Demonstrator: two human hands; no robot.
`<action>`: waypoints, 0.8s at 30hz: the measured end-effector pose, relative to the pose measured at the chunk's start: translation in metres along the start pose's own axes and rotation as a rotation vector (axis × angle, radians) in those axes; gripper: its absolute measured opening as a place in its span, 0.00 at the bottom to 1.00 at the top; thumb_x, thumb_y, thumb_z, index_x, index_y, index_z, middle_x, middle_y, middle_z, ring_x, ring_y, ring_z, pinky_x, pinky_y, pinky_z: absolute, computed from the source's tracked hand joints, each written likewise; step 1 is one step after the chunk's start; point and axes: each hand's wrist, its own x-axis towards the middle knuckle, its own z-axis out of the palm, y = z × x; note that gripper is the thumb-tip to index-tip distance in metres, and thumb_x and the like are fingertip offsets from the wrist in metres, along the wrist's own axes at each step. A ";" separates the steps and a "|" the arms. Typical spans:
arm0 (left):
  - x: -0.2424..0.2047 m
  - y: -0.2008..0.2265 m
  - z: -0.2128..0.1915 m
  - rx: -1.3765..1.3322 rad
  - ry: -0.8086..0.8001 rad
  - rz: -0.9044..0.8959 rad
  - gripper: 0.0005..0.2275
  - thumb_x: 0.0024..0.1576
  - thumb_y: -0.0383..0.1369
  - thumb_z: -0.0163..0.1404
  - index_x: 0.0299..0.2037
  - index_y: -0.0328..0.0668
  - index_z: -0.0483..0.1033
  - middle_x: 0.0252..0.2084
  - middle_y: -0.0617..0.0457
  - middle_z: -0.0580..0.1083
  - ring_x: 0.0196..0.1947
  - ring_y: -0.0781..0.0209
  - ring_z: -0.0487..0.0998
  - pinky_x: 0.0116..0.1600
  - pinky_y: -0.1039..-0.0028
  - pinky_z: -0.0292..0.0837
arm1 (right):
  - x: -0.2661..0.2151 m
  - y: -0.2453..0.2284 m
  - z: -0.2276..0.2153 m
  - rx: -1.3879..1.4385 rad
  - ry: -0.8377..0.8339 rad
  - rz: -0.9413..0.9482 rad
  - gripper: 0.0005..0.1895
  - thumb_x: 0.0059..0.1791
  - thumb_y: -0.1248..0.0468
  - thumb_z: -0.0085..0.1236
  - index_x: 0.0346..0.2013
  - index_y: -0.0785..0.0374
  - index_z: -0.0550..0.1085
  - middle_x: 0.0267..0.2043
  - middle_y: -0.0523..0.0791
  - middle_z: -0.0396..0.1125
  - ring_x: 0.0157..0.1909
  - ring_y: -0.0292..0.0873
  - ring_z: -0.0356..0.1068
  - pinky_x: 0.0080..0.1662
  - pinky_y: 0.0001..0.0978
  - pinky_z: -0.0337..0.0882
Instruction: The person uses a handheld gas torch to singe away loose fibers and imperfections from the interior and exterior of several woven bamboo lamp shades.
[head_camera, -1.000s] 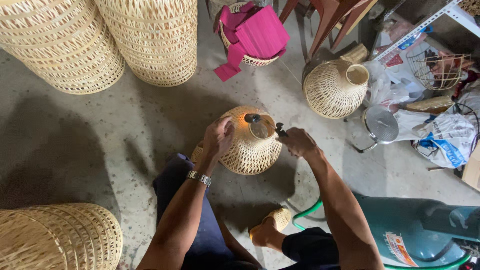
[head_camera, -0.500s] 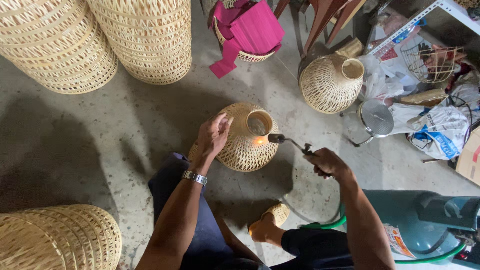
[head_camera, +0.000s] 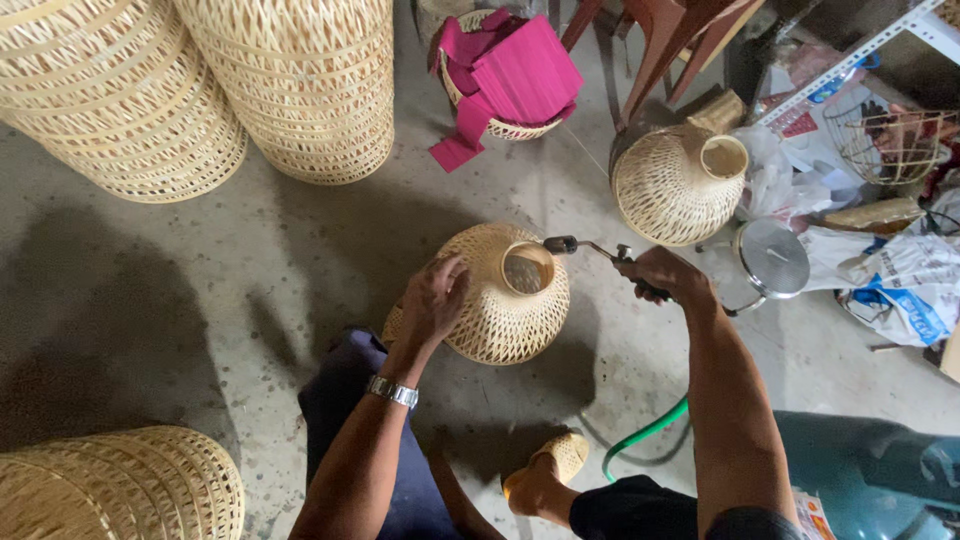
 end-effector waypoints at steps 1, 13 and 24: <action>0.000 0.000 0.000 0.003 0.005 -0.003 0.18 0.64 0.39 0.48 0.57 0.32 0.75 0.50 0.40 0.79 0.46 0.50 0.84 0.50 0.64 0.80 | 0.008 -0.012 0.001 -0.002 -0.004 -0.004 0.26 0.50 0.48 0.60 0.22 0.70 0.73 0.18 0.49 0.69 0.15 0.39 0.63 0.20 0.35 0.62; 0.000 0.002 -0.003 -0.050 0.000 -0.080 0.16 0.64 0.34 0.49 0.58 0.33 0.74 0.52 0.38 0.78 0.48 0.50 0.83 0.51 0.65 0.79 | 0.014 -0.121 0.073 -0.406 -0.065 -0.148 0.18 0.50 0.51 0.61 0.29 0.63 0.76 0.19 0.47 0.71 0.16 0.42 0.65 0.22 0.39 0.68; 0.002 -0.002 -0.005 -0.053 0.118 -0.005 0.15 0.61 0.38 0.56 0.52 0.34 0.78 0.40 0.43 0.82 0.37 0.54 0.85 0.43 0.67 0.79 | -0.095 -0.030 0.097 -0.691 -0.006 -0.233 0.21 0.53 0.49 0.52 0.32 0.65 0.78 0.28 0.53 0.73 0.32 0.54 0.75 0.42 0.48 0.73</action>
